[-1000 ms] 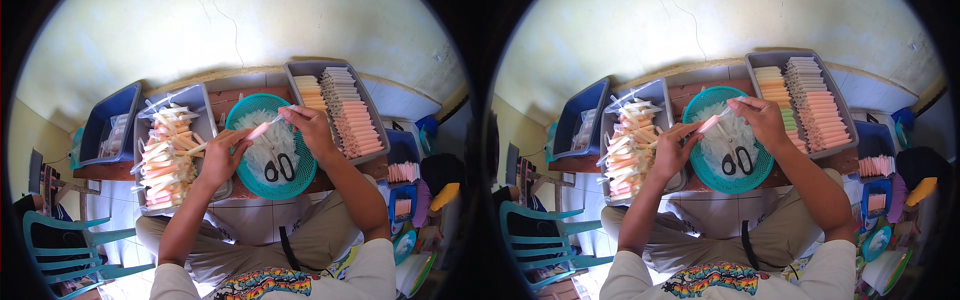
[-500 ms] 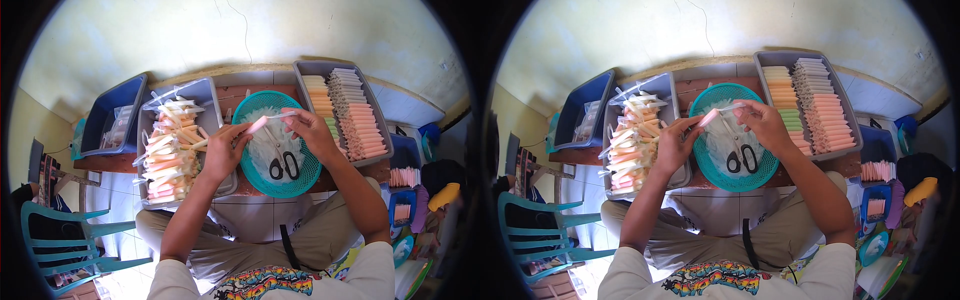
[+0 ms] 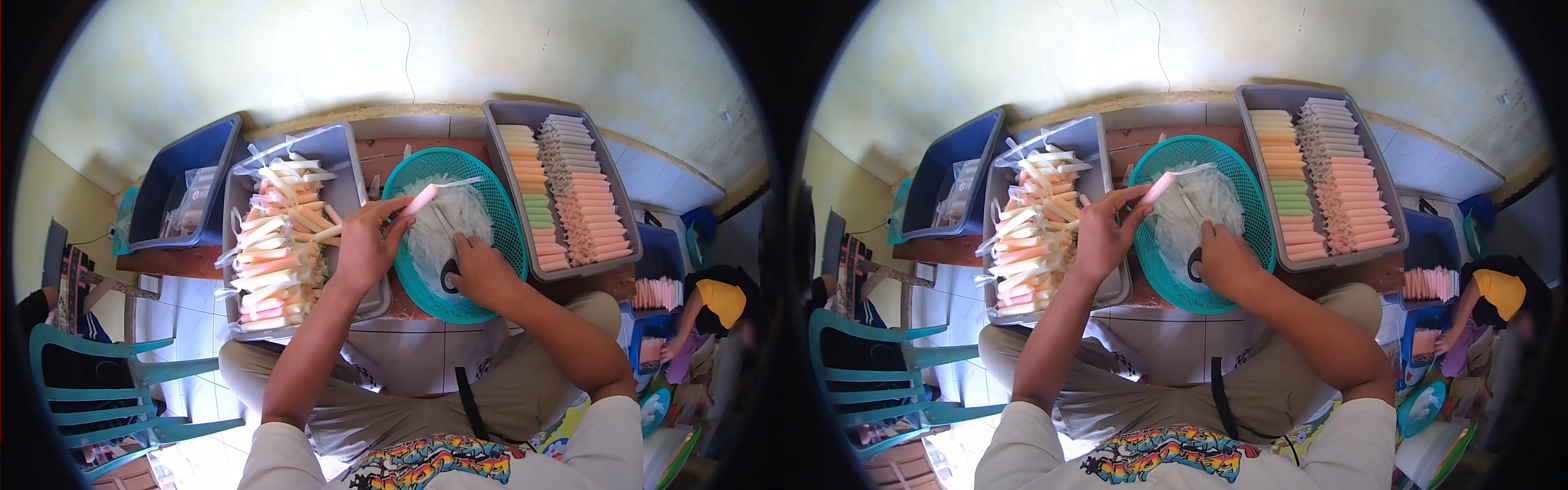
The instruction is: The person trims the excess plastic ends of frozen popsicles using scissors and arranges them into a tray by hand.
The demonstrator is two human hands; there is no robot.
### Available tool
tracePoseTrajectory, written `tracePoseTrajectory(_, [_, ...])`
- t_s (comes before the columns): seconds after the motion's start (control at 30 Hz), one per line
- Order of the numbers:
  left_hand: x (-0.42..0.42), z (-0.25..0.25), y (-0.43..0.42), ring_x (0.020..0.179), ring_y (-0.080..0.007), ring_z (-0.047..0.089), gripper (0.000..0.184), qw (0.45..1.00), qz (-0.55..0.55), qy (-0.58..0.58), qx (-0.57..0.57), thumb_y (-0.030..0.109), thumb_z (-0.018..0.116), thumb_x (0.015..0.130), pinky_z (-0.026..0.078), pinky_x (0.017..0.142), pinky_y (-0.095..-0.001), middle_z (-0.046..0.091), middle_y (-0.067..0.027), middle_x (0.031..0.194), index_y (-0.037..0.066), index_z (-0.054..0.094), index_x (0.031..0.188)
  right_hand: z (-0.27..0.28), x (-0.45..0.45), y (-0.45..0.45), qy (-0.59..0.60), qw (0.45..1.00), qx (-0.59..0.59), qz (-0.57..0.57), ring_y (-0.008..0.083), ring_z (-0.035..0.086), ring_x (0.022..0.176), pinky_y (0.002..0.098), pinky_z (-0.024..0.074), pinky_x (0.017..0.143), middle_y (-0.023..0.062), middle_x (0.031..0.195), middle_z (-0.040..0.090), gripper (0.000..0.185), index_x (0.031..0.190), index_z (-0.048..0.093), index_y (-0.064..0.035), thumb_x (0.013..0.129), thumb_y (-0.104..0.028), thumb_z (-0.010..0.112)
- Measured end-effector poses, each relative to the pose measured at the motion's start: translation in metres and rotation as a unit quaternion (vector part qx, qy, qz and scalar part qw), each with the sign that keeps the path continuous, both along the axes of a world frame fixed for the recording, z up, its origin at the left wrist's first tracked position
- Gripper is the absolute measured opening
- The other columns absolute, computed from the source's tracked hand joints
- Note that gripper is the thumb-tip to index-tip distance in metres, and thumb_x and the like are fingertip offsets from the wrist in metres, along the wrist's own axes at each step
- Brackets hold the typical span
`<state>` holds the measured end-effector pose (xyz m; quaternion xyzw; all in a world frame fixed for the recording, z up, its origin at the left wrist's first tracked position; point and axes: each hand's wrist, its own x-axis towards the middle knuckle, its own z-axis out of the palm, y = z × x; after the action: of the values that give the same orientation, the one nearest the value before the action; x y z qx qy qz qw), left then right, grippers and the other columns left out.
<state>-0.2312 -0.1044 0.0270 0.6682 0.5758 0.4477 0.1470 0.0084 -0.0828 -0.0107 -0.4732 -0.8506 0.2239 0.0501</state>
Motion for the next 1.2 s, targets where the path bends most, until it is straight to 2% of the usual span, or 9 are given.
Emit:
tracePoseTrajectory(0.2, [0.0, -0.002, 0.001, 0.076, -0.0214, 0.071, 0.033, 1.0, -0.004, 0.003, 0.013, 0.009, 0.085, 0.094, 0.058, 0.072, -0.0351, 0.081, -0.015, 0.102, 0.005, 0.079, 0.126, -0.004, -0.012, 0.005, -0.03, 0.999, -0.02, -0.02, 0.0507, 0.069, 0.113, 0.0532, 0.0591, 0.099, 0.0314, 0.127, 0.065, 0.098, 0.161, 0.034, 0.0117, 0.085, -0.019, 0.087])
tracePoseTrajectory(0.27, [0.0, -0.001, 0.0, 0.079, -0.03, 0.074, 0.03, 1.0, -0.007, 0.002, 0.015, 0.008, 0.084, 0.093, 0.059, 0.072, -0.0403, 0.079, -0.0168, 0.101, 0.004, 0.078, 0.122, -0.009, -0.009, 0.009, -0.023, 0.999, -0.016, -0.018, 0.0504, 0.069, 0.114, 0.053, 0.0587, 0.1, 0.0315, 0.127, 0.065, 0.097, 0.16, 0.036, 0.012, 0.084, -0.019, 0.087])
tracePoseTrajectory(0.4, [-0.003, -0.001, 0.0, 0.081, -0.0306, 0.075, 0.03, 1.0, -0.002, -0.007, 0.023, 0.008, 0.084, 0.093, 0.059, 0.074, -0.0407, 0.079, -0.0173, 0.103, 0.004, 0.078, 0.122, 0.001, 0.001, 0.014, 0.016, 1.0, -0.008, 0.0, 0.0483, 0.068, 0.115, 0.0514, 0.0574, 0.102, 0.03, 0.125, 0.065, 0.096, 0.157, 0.041, 0.0128, 0.08, -0.02, 0.088])
tracePoseTrajectory(0.43, [-0.004, 0.0, 0.0, 0.082, -0.0269, 0.075, 0.03, 1.0, 0.002, -0.006, 0.028, 0.009, 0.084, 0.094, 0.059, 0.075, -0.0381, 0.08, -0.0167, 0.104, 0.004, 0.078, 0.124, 0.004, 0.003, 0.014, 0.015, 1.0, -0.008, 0.001, 0.0483, 0.068, 0.115, 0.0514, 0.0574, 0.102, 0.03, 0.125, 0.065, 0.096, 0.157, 0.041, 0.0128, 0.08, -0.02, 0.088])
tracePoseTrajectory(0.47, [-0.006, 0.0, 0.0, 0.082, -0.0232, 0.076, 0.031, 0.999, 0.007, -0.005, 0.033, 0.009, 0.084, 0.095, 0.06, 0.076, -0.0355, 0.081, -0.016, 0.105, 0.004, 0.079, 0.125, 0.007, 0.006, 0.013, 0.033, 0.999, 0.009, 0.002, 0.047, 0.068, 0.114, 0.0509, 0.0569, 0.102, 0.0289, 0.124, 0.066, 0.095, 0.157, 0.043, 0.0121, 0.08, -0.02, 0.089])
tracePoseTrajectory(0.6, [-0.015, 0.001, 0.002, 0.081, -0.023, 0.076, 0.03, 0.998, 0.026, 0.003, 0.053, 0.009, 0.084, 0.095, 0.06, 0.077, -0.0353, 0.082, -0.0157, 0.106, 0.003, 0.079, 0.125, 0.032, 0.014, 0.01, 0.089, 0.996, 0.017, 0.014, 0.0425, 0.069, 0.106, 0.0486, 0.0571, 0.098, 0.0242, 0.118, 0.066, 0.093, 0.158, 0.044, 0.0097, 0.081, -0.02, 0.088])
tracePoseTrajectory(0.67, [-0.018, 0.004, 0.002, 0.084, -0.0311, 0.077, 0.029, 0.998, 0.045, -0.008, 0.053, 0.008, 0.084, 0.093, 0.061, 0.077, -0.0399, 0.08, -0.0188, 0.102, 0.002, 0.079, 0.122, 0.047, 0.015, 0.006, 0.108, 0.994, 0.009, 0.018, 0.0396, 0.069, 0.102, 0.0476, 0.0568, 0.094, 0.0222, 0.114, 0.066, 0.094, 0.158, 0.046, 0.0083, 0.082, -0.023, 0.089])
tracePoseTrajectory(0.9, [-0.021, 0.004, 0.004, 0.08, -0.0293, 0.076, 0.029, 0.996, 0.082, -0.011, 0.034, 0.007, 0.084, 0.093, 0.06, 0.076, -0.039, 0.08, -0.0179, 0.1, 0.002, 0.08, 0.122, 0.07, 0.018, -0.004, 0.191, 0.98, -0.044, 0.028, 0.0288, 0.066, 0.091, 0.0417, 0.0561, 0.084, 0.0168, 0.109, 0.066, 0.101, 0.161, 0.051, -0.0017, 0.08, -0.037, 0.098])
tracePoseTrajectory(1.2, [-0.009, 0.003, 0.004, 0.089, -0.0331, 0.077, 0.029, 0.997, 0.052, 0.02, 0.056, 0.005, 0.085, 0.091, 0.061, 0.079, -0.041, 0.08, -0.0176, 0.104, 0.002, 0.08, 0.12, 0.058, 0.012, -0.005, 0.251, 0.966, -0.042, 0.05, 0.0205, 0.069, 0.095, 0.0347, 0.0646, 0.081, 0.0146, 0.114, 0.068, 0.102, 0.168, 0.044, -0.0081, 0.083, -0.027, 0.097])
